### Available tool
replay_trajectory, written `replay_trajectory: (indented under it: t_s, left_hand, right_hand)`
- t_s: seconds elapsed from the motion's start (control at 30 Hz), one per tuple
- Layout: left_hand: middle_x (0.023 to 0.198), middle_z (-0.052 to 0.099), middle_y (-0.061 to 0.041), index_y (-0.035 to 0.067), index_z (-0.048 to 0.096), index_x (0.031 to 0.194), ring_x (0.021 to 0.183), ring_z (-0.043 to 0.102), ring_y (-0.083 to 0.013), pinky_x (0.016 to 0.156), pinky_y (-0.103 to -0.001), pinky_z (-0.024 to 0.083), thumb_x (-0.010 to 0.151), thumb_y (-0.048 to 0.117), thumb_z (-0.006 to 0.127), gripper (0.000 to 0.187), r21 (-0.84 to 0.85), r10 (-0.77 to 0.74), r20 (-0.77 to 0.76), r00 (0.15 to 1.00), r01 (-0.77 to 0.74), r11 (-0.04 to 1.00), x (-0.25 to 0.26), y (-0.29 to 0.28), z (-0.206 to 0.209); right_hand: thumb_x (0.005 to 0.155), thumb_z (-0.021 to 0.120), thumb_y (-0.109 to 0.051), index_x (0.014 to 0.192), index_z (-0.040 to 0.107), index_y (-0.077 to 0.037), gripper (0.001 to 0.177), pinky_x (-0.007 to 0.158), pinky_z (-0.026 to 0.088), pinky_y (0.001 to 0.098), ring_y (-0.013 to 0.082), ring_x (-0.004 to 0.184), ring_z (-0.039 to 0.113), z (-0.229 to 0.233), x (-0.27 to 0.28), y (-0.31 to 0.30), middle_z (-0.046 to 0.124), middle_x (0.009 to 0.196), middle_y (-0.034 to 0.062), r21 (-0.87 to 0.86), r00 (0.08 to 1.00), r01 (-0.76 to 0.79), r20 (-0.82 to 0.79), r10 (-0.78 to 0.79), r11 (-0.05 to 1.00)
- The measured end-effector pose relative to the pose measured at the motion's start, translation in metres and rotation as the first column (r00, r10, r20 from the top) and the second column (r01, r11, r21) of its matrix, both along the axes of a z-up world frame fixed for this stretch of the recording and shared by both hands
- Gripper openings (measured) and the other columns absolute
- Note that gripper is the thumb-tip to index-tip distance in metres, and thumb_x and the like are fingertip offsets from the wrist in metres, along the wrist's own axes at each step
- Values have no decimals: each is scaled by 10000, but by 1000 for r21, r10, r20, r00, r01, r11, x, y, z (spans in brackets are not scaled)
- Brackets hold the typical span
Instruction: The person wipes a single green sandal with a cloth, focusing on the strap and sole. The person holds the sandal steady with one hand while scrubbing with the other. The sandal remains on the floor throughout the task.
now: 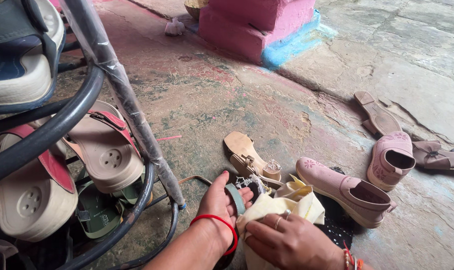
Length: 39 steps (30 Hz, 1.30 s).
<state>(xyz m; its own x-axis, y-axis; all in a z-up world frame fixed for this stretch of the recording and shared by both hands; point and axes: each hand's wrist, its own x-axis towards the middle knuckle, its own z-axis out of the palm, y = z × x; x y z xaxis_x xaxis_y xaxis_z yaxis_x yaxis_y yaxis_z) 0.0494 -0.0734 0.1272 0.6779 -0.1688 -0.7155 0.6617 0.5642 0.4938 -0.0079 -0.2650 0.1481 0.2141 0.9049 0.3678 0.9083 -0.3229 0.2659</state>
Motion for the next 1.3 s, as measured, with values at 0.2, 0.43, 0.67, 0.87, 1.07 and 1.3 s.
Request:
replay_trajectory:
  t_s: [0.2,0.43,0.67,0.87,1.07,1.3]
  left_hand:
    - [1238,753,-243,-100,647,1212,1084,726,-256,894,-336,571,995,443,504,602,-6,82,20,996,-82,997,1,-1,-21]
    - [1167,744,-235,-59,639,1144,894,744,-250,667,-321,568,1011,151,471,300,111,-29,209,978,6,994,0,-4,-18]
    - [867,797,-68,38,705,1005,672,742,-202,605,-301,551,1009,361,485,391,704,-520,367,771,135,697,-22,-2,34]
    - [814,739,-120,170,767,935,778,720,-331,699,-466,553,962,435,595,317,982,-974,177,140,-91,166,-56,13,15]
    - [853,717,-131,122,771,859,850,694,-373,765,-515,549,889,407,690,298,966,-973,-192,-128,-199,-164,-69,52,-52]
    - [1131,679,-72,136,753,991,1144,618,-299,984,-452,491,868,327,751,227,943,-940,-290,181,-113,-313,-69,78,-64]
  right_hand:
    - [787,675,-224,1121,688,-74,366,725,571,326,179,995,654,-7,-1,1,674,1242,51,-61,1000,-9,-5,9,998]
    - [604,743,-86,1056,775,-166,460,788,584,366,223,998,697,20,-1,-13,716,1125,0,119,884,334,-383,-267,935]
    - [587,798,-31,1065,754,-110,486,817,610,337,235,994,777,16,8,-31,762,1138,53,407,671,701,-655,-347,585]
    - [643,787,-45,1086,743,-83,447,876,588,371,274,1048,742,12,24,-69,743,1172,100,372,626,771,-592,-508,517]
    - [577,783,-41,1145,779,-209,593,853,573,389,282,1039,708,-13,1,-41,734,1209,38,102,644,628,-625,-442,771]
    - [718,638,-45,1352,638,-49,633,921,529,417,328,1111,626,-45,3,14,656,1285,116,-59,756,77,-648,-96,995]
